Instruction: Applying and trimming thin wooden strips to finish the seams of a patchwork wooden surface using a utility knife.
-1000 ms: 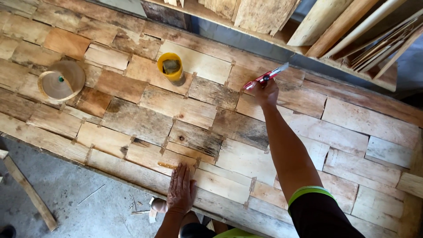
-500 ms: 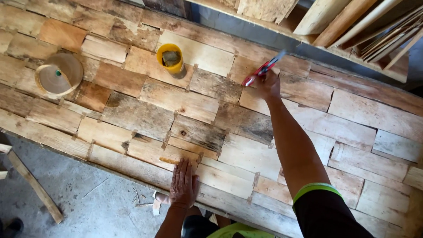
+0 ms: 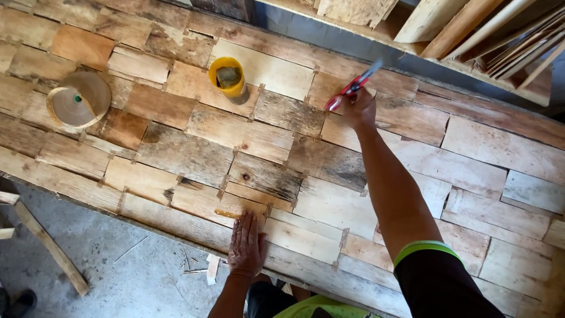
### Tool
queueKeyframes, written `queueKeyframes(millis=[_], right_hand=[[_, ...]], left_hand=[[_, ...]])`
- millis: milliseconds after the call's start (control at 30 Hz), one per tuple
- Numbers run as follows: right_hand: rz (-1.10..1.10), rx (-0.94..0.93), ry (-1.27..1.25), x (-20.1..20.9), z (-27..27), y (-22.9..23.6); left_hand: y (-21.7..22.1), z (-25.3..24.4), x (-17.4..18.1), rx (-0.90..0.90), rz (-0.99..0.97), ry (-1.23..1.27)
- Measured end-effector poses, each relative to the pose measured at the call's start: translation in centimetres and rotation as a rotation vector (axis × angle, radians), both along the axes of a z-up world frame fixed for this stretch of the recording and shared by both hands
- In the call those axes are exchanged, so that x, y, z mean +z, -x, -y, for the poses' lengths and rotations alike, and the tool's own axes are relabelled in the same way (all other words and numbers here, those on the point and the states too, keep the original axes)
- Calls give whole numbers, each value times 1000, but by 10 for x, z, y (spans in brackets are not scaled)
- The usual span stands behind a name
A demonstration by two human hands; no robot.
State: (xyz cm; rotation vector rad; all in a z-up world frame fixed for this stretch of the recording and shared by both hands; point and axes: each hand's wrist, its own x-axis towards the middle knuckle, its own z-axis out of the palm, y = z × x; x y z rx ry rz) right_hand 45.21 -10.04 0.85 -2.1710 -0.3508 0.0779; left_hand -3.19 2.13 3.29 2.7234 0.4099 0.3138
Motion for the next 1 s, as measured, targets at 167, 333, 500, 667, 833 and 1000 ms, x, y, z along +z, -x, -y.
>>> queueKeyframes(millis=[167,333,500,667,833,1000], right_hand=[[-42,-23,-34,-29,-2,-15],[-16,3,-19,-6,5,3],[-114,-46,-94,-14,13,10],[-76,-60,20,1,13,18],[-2,-86,-83,-3,3,24],[-108,32,-145,21,-41,20]], left_hand=[[-2,-3,-3,-7,16,-12],[0,-1,0,-5,-17,6],[4,0,-1,-12,9,12],[5,-1,-3,-20,7,3],[8,1,-5,-14,-3,9],[10,0,-14,-12,21,13]])
